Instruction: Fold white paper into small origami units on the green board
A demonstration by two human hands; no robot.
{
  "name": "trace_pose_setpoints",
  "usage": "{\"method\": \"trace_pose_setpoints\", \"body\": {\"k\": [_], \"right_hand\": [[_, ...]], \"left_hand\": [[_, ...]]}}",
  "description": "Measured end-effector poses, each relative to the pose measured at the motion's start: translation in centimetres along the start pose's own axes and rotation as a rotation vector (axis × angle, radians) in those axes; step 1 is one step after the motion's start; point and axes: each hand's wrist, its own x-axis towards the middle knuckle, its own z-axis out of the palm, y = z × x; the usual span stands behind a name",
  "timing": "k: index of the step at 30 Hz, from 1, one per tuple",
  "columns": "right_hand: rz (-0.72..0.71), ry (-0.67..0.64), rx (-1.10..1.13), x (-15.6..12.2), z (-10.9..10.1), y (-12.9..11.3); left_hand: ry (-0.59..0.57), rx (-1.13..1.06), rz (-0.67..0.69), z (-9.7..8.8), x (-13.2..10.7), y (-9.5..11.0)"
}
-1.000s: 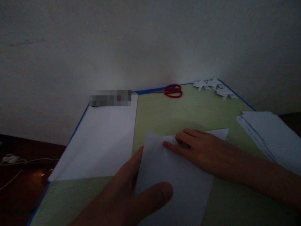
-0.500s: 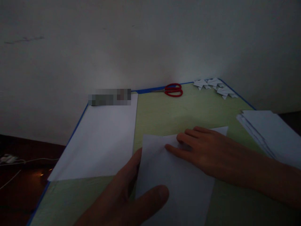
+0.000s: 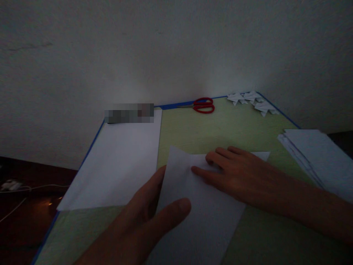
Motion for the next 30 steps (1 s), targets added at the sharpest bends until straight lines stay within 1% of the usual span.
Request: {"method": "trace_pose_setpoints", "body": {"k": [4, 7, 9, 18, 22, 25, 27, 30], "right_hand": [[-0.002, 0.012, 0.024, 0.2, 0.0, 0.0], [-0.016, 0.007, 0.041, 0.3, 0.0, -0.1], [-0.016, 0.001, 0.053, 0.5, -0.1, -0.3], [-0.026, 0.005, 0.12, 0.4, -0.3, -0.2], [-0.022, 0.008, 0.118, 0.2, 0.0, -0.1], [-0.019, 0.009, 0.11, 0.1, 0.0, -0.1], [-0.011, 0.011, 0.097, 0.0, 0.1, 0.0], [-0.001, 0.006, 0.071, 0.0, 0.3, 0.0]], "left_hand": [[0.054, 0.014, -0.01, 0.2, -0.1, 0.1], [0.101, 0.054, -0.032, 0.0, -0.1, 0.0], [0.119, 0.091, -0.024, -0.2, -0.1, 0.0], [0.115, 0.191, 0.023, -0.6, 0.2, 0.6], [0.088, 0.189, 0.023, -0.6, 0.0, 0.9], [0.053, 0.14, 0.013, -0.6, -0.1, 0.9], [0.007, 0.081, -0.006, -0.6, -0.2, 0.5], [-0.092, -0.061, -0.048, -0.7, -0.3, -0.2]]}}
